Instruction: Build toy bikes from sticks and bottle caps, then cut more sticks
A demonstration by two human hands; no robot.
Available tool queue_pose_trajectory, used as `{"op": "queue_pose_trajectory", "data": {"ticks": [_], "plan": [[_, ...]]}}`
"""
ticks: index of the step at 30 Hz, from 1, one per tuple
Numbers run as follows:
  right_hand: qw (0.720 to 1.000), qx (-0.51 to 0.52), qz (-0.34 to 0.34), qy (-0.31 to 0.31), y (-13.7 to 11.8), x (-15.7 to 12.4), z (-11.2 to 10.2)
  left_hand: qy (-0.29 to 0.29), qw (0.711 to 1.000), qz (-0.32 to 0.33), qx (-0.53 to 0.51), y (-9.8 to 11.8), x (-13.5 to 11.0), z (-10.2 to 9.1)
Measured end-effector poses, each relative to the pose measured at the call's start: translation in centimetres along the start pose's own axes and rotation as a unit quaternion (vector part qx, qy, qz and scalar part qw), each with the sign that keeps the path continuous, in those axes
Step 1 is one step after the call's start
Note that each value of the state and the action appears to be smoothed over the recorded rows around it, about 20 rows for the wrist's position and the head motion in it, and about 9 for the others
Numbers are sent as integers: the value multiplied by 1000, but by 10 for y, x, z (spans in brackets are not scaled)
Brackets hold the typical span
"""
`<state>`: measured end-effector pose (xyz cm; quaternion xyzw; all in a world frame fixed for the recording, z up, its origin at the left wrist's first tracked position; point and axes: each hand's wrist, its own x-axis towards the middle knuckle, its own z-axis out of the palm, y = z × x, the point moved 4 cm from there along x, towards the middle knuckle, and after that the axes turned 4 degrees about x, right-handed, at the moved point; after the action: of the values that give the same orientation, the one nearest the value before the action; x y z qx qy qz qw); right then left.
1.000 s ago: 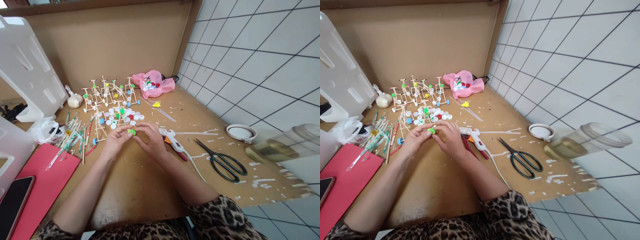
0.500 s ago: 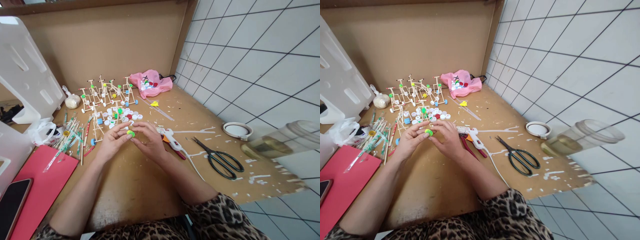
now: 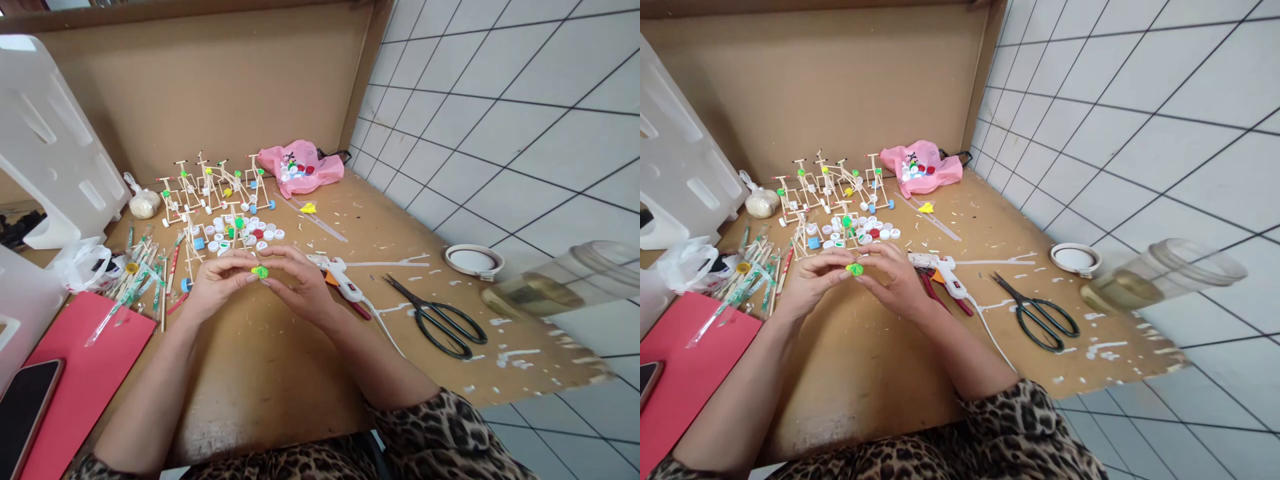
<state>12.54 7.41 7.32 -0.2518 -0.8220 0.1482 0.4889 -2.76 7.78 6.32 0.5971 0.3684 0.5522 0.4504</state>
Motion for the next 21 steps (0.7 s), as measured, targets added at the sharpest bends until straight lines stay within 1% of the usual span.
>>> {"op": "queue_pose_trajectory", "data": {"ticks": [6,11,13,16,21], "plan": [[1000,-3,16,-19,1,1,1,-17,1000,-5,-7,-2,1,-2],[1000,-15,0,-12,0,1,0,-17,996,-56,-63,-5,2,-4],[999,-45,-2,-1,1,0,0,-12,995,-75,-66,-5,2,-4],[994,-110,-6,17,3,-3,0,12,994,-99,-53,-5,2,-4],[983,-176,-29,48,3,-5,0,21,989,-137,-51,-9,1,4]]}}
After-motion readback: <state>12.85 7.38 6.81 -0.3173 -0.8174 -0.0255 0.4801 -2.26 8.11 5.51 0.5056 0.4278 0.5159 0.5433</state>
